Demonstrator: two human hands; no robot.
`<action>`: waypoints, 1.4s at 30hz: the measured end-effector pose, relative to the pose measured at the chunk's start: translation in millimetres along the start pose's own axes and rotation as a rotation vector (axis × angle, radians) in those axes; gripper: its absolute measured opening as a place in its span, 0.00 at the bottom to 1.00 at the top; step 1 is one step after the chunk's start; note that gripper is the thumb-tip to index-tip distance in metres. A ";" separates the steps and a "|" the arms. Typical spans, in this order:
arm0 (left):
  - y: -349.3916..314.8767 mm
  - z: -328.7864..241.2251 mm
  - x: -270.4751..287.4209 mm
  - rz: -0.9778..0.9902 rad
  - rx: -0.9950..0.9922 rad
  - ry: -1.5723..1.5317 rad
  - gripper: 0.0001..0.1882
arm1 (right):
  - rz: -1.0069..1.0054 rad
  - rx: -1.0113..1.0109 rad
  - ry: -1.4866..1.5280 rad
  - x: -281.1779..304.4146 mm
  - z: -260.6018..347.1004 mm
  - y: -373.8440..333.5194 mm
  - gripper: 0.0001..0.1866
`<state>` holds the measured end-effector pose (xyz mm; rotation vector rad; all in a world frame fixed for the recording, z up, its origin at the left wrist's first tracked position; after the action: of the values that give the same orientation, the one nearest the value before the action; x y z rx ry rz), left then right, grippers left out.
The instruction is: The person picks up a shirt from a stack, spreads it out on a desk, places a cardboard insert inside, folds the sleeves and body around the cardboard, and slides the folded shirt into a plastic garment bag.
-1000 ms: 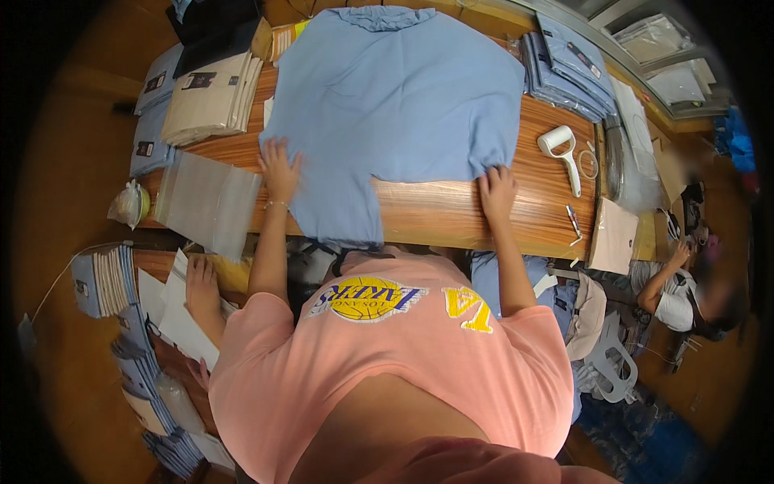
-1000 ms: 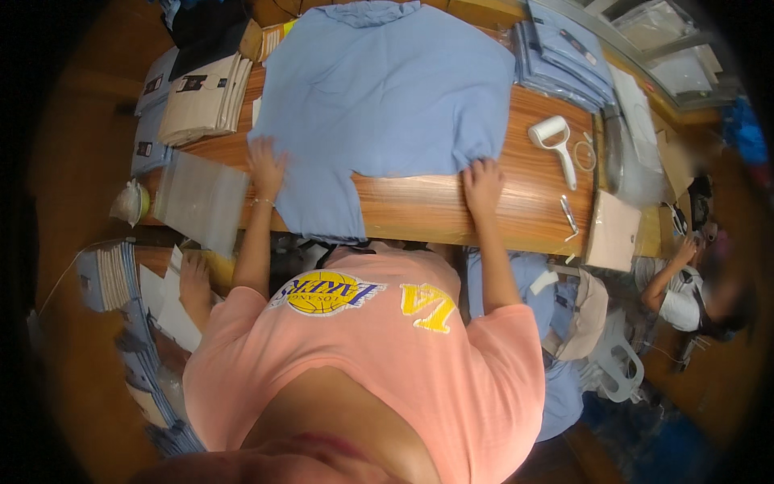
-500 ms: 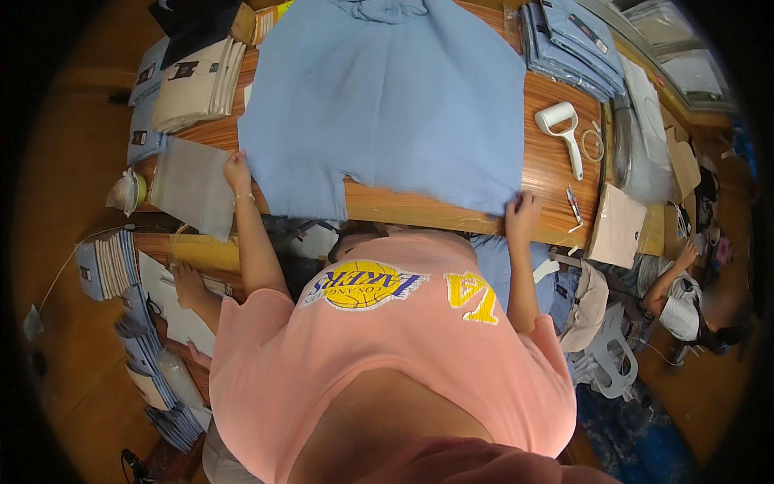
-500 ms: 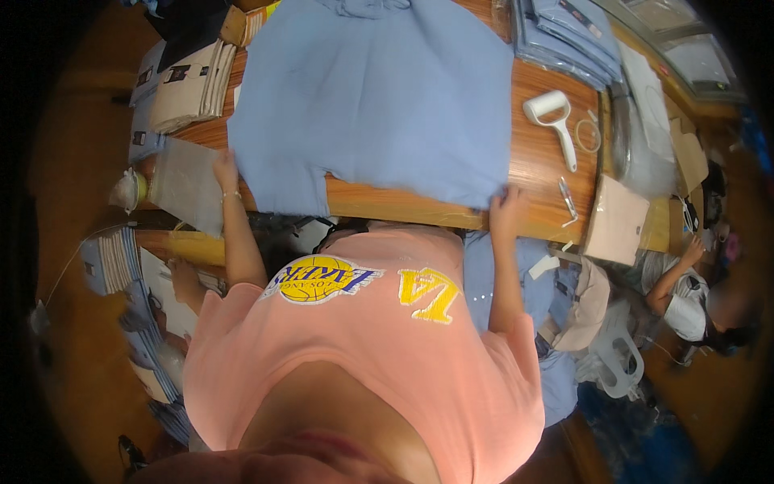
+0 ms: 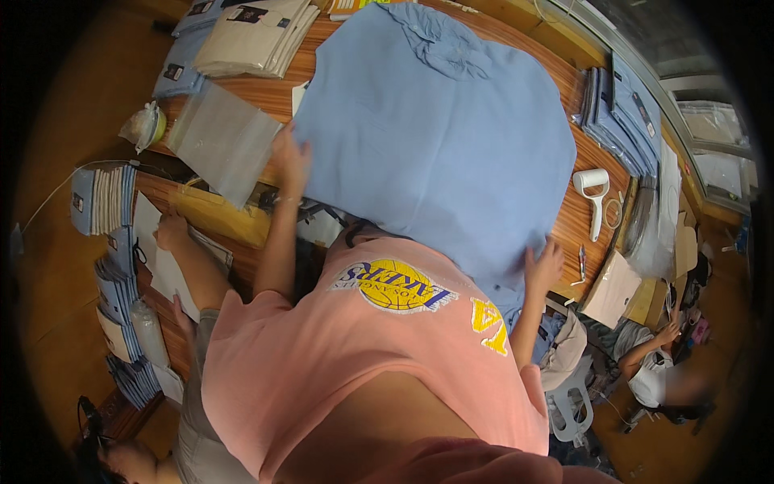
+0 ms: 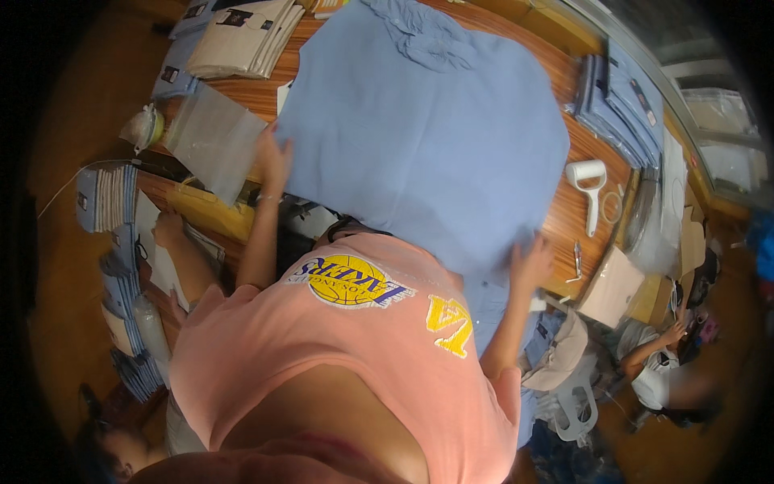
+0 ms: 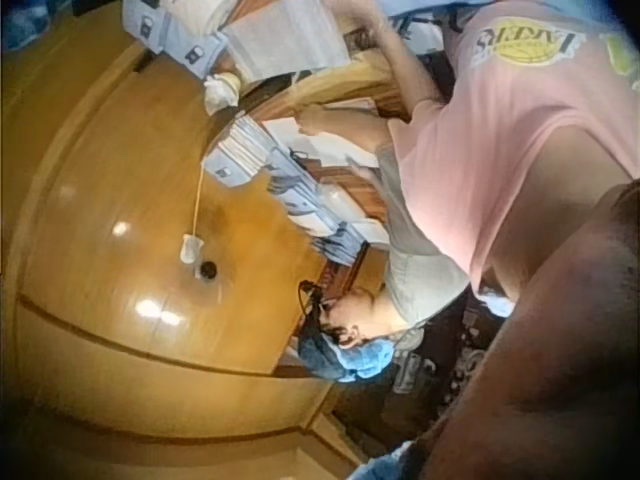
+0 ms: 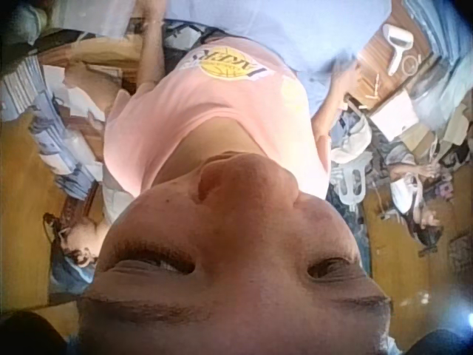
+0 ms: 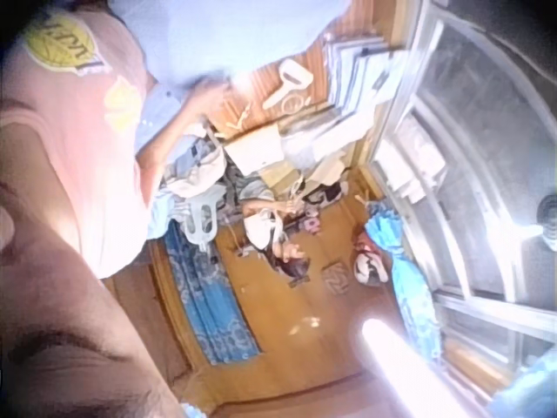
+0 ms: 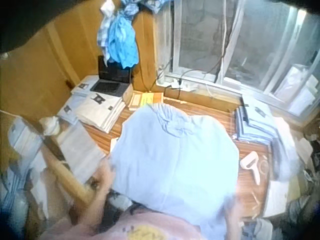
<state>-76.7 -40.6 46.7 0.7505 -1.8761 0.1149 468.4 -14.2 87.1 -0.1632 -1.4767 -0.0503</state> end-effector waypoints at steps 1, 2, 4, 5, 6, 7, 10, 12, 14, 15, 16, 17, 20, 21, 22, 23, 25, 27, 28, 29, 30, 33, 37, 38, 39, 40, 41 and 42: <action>8.1 -25.1 -6.5 -0.017 -0.127 -0.120 0.26 | -0.096 0.118 0.126 -7.9 19.4 11.8 0.27; 15.5 -44.3 -19.3 0.030 -0.257 -0.241 0.25 | -0.189 0.239 0.253 -17.4 37.4 23.7 0.29; 29.6 -76.3 -36.2 0.126 -0.529 0.069 0.25 | -0.157 0.317 0.133 -29.6 63.3 38.4 0.29; 25.5 -68.4 -42.1 0.133 -0.501 0.115 0.25 | -0.144 0.356 0.073 -32.5 69.5 42.0 0.29; 17.1 -55.4 -51.3 0.139 -0.473 0.161 0.25 | -0.108 0.342 0.059 -39.2 60.6 33.8 0.29; 21.6 -47.8 -56.9 0.127 -0.444 0.207 0.25 | -0.088 0.336 0.049 -49.1 48.0 27.2 0.28; 31.7 -51.6 -55.0 0.226 -0.404 0.125 0.24 | -0.117 0.312 0.154 -44.0 42.1 26.7 0.28; 75.0 -33.4 -53.2 0.083 -0.288 -0.128 0.22 | -0.267 0.322 0.351 -26.5 62.7 60.7 0.28; 122.8 -17.2 -54.5 -0.105 -0.182 -0.132 0.19 | -0.275 0.454 0.516 -3.3 99.5 119.9 0.20; 143.1 -16.2 -55.3 -0.239 -0.137 -0.020 0.16 | -0.207 0.511 0.628 -0.9 113.0 156.9 0.17; 152.2 -9.3 -59.1 -0.173 -0.115 0.058 0.15 | -0.177 0.575 0.672 -1.3 133.5 190.5 0.13; 167.0 -14.5 -69.3 -0.102 -0.117 0.110 0.14 | -0.159 0.599 0.708 -10.3 132.7 231.9 0.13; 196.7 -0.1 -88.2 0.067 -0.017 0.056 0.12 | -0.392 0.574 0.618 -19.8 162.0 313.5 0.16; 200.8 -9.6 -89.0 0.044 -0.014 -0.002 0.12 | -0.291 0.501 0.497 -22.4 162.4 326.1 0.17; 201.8 -14.3 -87.2 0.019 -0.009 -0.056 0.12 | -0.188 0.429 0.386 -26.8 161.8 338.3 0.18; 202.6 -9.5 -84.5 0.027 0.008 -0.055 0.12 | -0.075 0.372 0.280 -24.8 171.6 343.6 0.19; 205.9 -1.4 -77.7 0.048 0.034 -0.054 0.13 | 0.246 0.356 0.030 -6.0 192.4 347.9 0.21; 211.2 -23.9 -84.4 0.041 -0.149 -0.089 0.13 | 0.391 0.390 -0.011 4.1 156.5 360.1 0.18; 213.9 -43.3 -88.7 0.170 -0.138 -0.125 0.13 | 0.394 0.453 0.066 -1.1 124.0 370.7 0.13; 219.3 -14.2 -92.4 0.177 -0.141 -0.082 0.13 | 0.482 0.553 0.355 9.2 135.9 377.0 0.09; 217.6 -23.4 -97.6 0.216 -0.120 -0.224 0.13 | 0.410 0.526 0.638 8.9 118.4 379.0 0.06; 230.8 65.6 -106.0 0.073 0.036 -0.502 0.10 | 0.521 0.458 0.718 50.0 161.3 381.5 0.11; 256.7 36.0 -108.2 0.139 -0.103 -0.332 0.08 | 0.646 0.443 0.241 14.1 101.1 410.3 0.19; 256.2 20.0 -102.7 0.122 -0.098 -0.248 0.09 | 0.590 0.462 0.026 20.8 106.3 407.2 0.21; 247.1 4.4 -100.1 0.104 -0.090 -0.165 0.10 | 0.377 0.420 0.075 30.2 104.9 398.6 0.17; 237.1 -18.5 -94.5 0.088 -0.086 -0.091 0.10 | 0.259 0.299 0.076 33.0 102.2 390.1 0.14; 230.3 -35.6 -89.6 0.116 -0.088 0.011 0.12 | 0.142 0.181 0.076 35.5 99.6 383.8 0.12; 225.1 -50.8 -84.7 0.140 -0.091 0.115 0.13 | 0.024 0.061 0.079 33.5 96.2 378.3 0.11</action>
<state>-138.3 197.3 53.5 0.5390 -1.8103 0.1575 427.2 375.2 98.8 -0.1282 -1.3954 0.0081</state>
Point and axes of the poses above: each hand's wrist, its own y-axis towards the middle knuckle, its own x-axis out of the back of the hand, z = x × y, the point moved 2 cm from there along y, towards the middle knuckle, and after that the axes turned 4 degrees about y, right-handed, at the moved point
